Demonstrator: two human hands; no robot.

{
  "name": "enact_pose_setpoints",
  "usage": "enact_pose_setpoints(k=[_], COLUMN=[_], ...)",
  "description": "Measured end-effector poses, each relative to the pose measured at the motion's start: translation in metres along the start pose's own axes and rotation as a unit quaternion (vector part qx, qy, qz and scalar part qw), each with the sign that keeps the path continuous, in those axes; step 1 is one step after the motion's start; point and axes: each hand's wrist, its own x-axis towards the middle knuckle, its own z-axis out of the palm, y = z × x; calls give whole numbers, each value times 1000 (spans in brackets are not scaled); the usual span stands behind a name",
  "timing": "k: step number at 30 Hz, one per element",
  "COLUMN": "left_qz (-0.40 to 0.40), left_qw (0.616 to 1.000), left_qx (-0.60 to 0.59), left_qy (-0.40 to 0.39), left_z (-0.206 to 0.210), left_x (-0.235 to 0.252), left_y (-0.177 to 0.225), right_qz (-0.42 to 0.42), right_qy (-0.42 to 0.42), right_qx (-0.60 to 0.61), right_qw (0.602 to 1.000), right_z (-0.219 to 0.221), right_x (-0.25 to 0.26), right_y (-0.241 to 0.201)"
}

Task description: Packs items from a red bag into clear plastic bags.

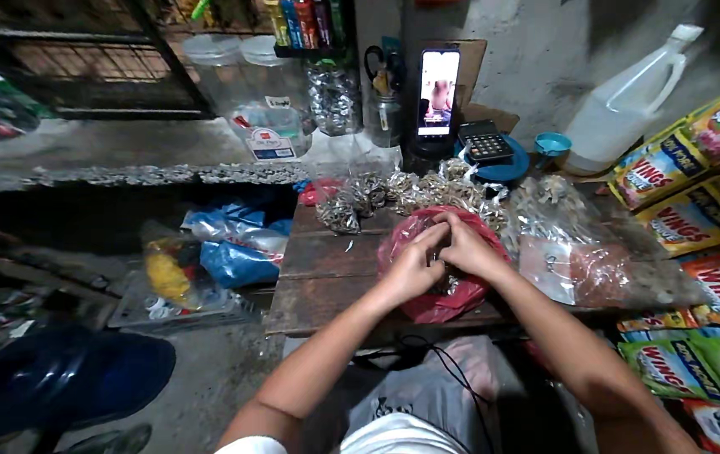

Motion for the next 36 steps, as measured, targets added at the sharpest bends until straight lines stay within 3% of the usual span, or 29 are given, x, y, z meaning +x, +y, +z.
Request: enact_pose_setpoints(k=[3,8,12,14,19,23,28,31,36], left_qz=[-19,-53,-47,-42,-54,-58,-44,-27,25], left_qw=[999,992,989,988,984,984,977,966,938], left_qx=[-35,-102,-118,-124,-144,-145,-190,-236,-303], left_qy=[8,62,77,80,88,84,91,107,168], left_z=[-3,-20,-25,-24,-24,-26,-30,-47,-94], left_x=[0,-1,-1,-1,-5,-7,-11,-20,-52], left_y=[4,7,6,7,11,12,14,11,9], right_qz=[4,-46,-14,-4,-23,-103,-220,-281,-255], right_qy=[-14,-23,-106,-110,-33,32,-11,103,167], right_qx=[-22,87,24,8,-43,-44,-57,3,55], right_qw=[1000,995,994,994,998,993,974,954,951], right_z=[-3,-23,-17,-10,-16,-21,-16,-14,-12], right_x=[1,-7,-11,-10,-16,-22,-23,-19,0], right_y=[-9,2,5,3,-15,-24,-37,-37,-39])
